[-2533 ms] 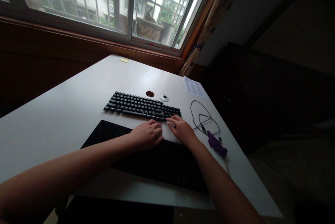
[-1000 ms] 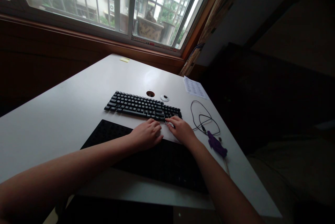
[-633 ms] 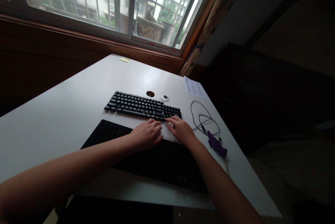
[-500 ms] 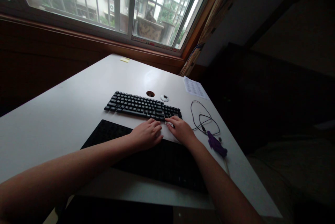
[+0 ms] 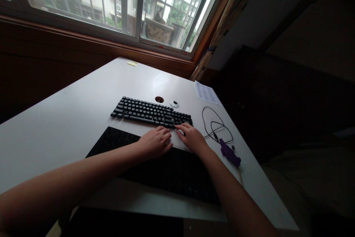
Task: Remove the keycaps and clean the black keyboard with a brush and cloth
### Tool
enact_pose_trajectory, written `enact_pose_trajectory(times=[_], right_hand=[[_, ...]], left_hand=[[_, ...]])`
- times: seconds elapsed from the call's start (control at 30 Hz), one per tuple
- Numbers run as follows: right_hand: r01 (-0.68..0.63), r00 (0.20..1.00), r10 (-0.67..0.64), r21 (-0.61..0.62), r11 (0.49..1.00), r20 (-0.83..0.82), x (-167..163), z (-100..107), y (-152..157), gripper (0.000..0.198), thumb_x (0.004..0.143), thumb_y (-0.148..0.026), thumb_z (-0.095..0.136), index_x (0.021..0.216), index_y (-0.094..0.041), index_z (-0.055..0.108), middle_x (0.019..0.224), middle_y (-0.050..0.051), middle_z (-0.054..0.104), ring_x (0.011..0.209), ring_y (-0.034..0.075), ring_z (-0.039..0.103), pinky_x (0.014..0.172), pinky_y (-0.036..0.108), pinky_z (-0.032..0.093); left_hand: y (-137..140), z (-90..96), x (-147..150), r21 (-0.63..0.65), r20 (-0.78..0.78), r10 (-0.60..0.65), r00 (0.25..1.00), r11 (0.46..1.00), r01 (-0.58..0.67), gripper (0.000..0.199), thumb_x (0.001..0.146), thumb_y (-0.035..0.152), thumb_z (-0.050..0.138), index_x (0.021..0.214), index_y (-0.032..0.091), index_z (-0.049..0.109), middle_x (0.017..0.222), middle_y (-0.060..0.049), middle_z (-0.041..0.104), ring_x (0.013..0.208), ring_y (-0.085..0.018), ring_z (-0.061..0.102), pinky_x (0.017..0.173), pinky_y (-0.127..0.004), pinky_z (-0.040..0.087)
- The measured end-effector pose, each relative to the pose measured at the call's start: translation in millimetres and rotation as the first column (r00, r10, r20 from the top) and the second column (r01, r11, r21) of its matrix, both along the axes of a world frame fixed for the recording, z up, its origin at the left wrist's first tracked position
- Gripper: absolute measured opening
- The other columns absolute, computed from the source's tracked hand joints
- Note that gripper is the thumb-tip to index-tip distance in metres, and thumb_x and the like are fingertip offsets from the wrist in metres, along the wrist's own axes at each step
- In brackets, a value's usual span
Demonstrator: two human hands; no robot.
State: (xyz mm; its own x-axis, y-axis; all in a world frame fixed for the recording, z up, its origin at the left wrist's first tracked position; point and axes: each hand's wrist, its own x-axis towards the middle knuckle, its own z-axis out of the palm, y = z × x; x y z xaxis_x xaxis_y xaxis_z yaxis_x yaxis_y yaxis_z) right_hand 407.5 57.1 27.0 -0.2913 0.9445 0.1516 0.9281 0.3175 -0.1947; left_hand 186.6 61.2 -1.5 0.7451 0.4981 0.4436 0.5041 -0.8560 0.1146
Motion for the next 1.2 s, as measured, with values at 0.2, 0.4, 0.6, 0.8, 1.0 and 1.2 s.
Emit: enact_pose_trajectory(times=[0.2,0.4,0.6,0.8,1.0,1.2], right_hand=[[-0.007,1.000,0.007,-0.004,1.000,-0.008,-1.0,0.6,-0.2,0.030,0.098,-0.026,0.057,0.125,-0.027,0.070,0.116,0.005,0.071,0.100,0.019,0.069,0.089,0.031,0.054],[-0.011,1.000,0.011,-0.006,1.000,-0.007,-2.3,3.2,-0.2,0.030,0.097,-0.026,0.058,0.125,-0.026,0.070,0.116,0.005,0.070,0.100,0.019,0.069,0.090,0.031,0.054],[-0.021,1.000,0.021,-0.005,1.000,-0.010,-1.7,2.0,0.4,0.030,0.097,-0.025,0.057,0.125,-0.024,0.070,0.117,0.006,0.070,0.102,0.020,0.069,0.092,0.032,0.054],[-0.013,1.000,0.013,0.002,1.000,-0.018,-0.7,1.0,-0.5,0.030,0.097,-0.023,0.058,0.125,-0.026,0.069,0.116,0.005,0.070,0.100,0.019,0.069,0.091,0.031,0.054],[-0.015,1.000,0.015,-0.006,1.000,-0.007,0.2,0.7,0.0,0.031,0.097,-0.025,0.057,0.126,-0.026,0.069,0.116,0.005,0.070,0.101,0.019,0.069,0.091,0.031,0.054],[-0.008,1.000,0.008,-0.007,1.000,-0.007,-0.7,0.7,0.2,0.031,0.097,-0.025,0.057,0.126,-0.027,0.069,0.117,0.005,0.070,0.100,0.019,0.069,0.090,0.030,0.054]], left_hand=[[-1.1,1.7,0.1,-0.016,0.017,-0.004,1.000,1.000,0.004,0.024,0.098,0.033,0.055,0.103,0.012,0.066,0.113,-0.014,0.069,0.112,-0.028,0.062,0.099,-0.042,0.050],[-1.0,2.0,0.1,-0.022,0.034,-0.011,0.999,1.000,0.011,0.023,0.098,0.033,0.056,0.103,0.012,0.066,0.112,-0.014,0.069,0.112,-0.028,0.061,0.099,-0.042,0.049],[-0.9,0.6,-0.6,-0.010,0.013,0.000,1.000,1.000,0.001,0.025,0.099,0.034,0.055,0.104,0.012,0.067,0.114,-0.014,0.069,0.113,-0.027,0.061,0.099,-0.041,0.049],[-0.8,0.6,-0.9,-0.001,0.006,-0.007,1.000,1.000,0.007,0.026,0.099,0.034,0.056,0.104,0.011,0.067,0.115,-0.015,0.069,0.113,-0.027,0.061,0.099,-0.041,0.049],[-1.0,2.5,0.1,-0.013,0.002,-0.006,1.000,1.000,0.006,0.026,0.099,0.033,0.055,0.104,0.011,0.067,0.115,-0.015,0.069,0.113,-0.028,0.061,0.099,-0.041,0.050],[-0.7,0.4,0.1,-0.024,0.034,-0.015,0.999,1.000,0.016,0.024,0.098,0.033,0.056,0.104,0.013,0.066,0.113,-0.014,0.069,0.112,-0.027,0.061,0.098,-0.042,0.049]])
